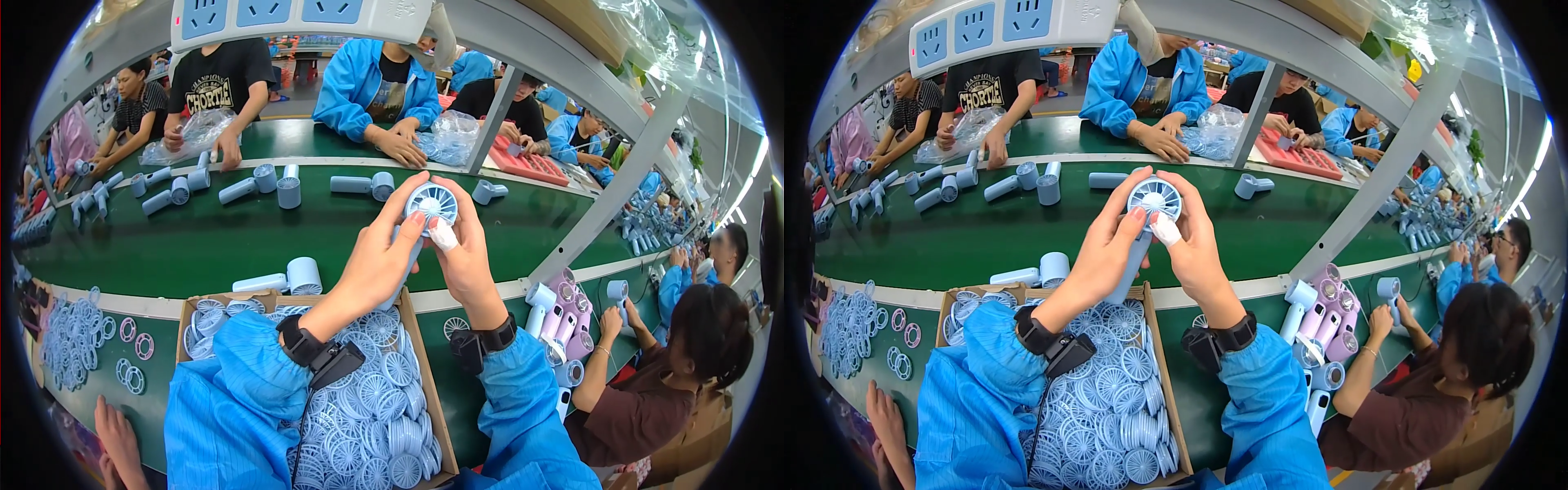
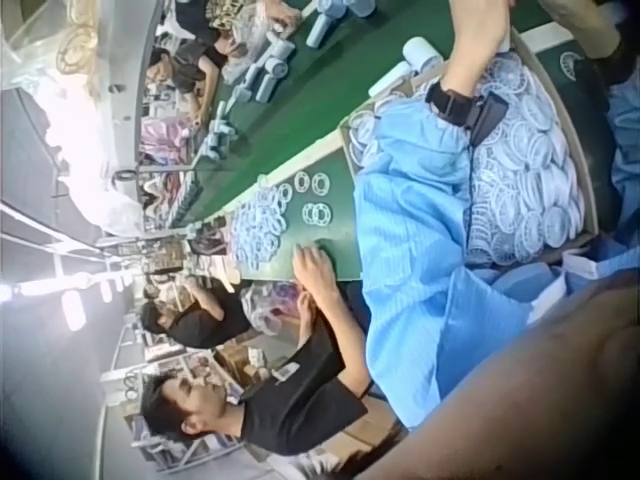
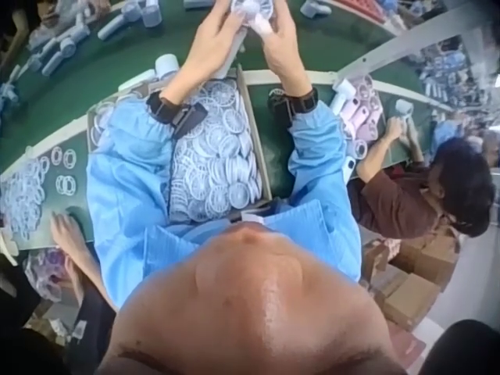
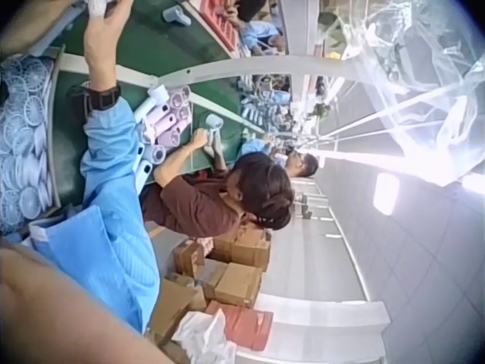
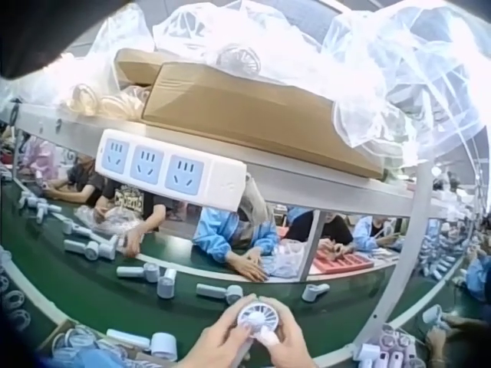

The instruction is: The person picks up a fan body and a fan cover, presses the cover onto the body by hand, and places the assembled fan onto the conveyor belt. They repeat this process, occasionally reaching into a box to retrieve more fan covers and picking up fan bodies from the belt.

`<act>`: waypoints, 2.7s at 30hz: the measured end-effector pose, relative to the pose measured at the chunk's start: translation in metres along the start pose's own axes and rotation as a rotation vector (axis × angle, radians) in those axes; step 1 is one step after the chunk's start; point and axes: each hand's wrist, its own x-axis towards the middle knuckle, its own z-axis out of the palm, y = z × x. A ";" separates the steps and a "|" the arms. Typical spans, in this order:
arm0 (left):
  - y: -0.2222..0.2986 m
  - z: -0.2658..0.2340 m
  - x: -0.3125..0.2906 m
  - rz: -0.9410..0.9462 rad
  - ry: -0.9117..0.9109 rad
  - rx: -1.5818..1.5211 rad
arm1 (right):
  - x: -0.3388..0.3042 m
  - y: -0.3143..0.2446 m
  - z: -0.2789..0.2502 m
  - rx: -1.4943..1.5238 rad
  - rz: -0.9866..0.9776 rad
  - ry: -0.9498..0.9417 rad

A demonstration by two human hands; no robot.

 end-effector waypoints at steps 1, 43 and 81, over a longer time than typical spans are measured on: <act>0.000 -0.001 0.000 0.029 -0.009 0.017 | 0.000 -0.001 0.001 -0.008 -0.006 0.008; 0.125 0.052 -0.132 0.808 -0.004 -0.555 | -0.018 0.171 -0.054 0.346 0.516 0.399; 0.133 0.014 -0.081 0.313 -0.658 -0.530 | -0.018 0.163 -0.054 0.382 0.587 0.229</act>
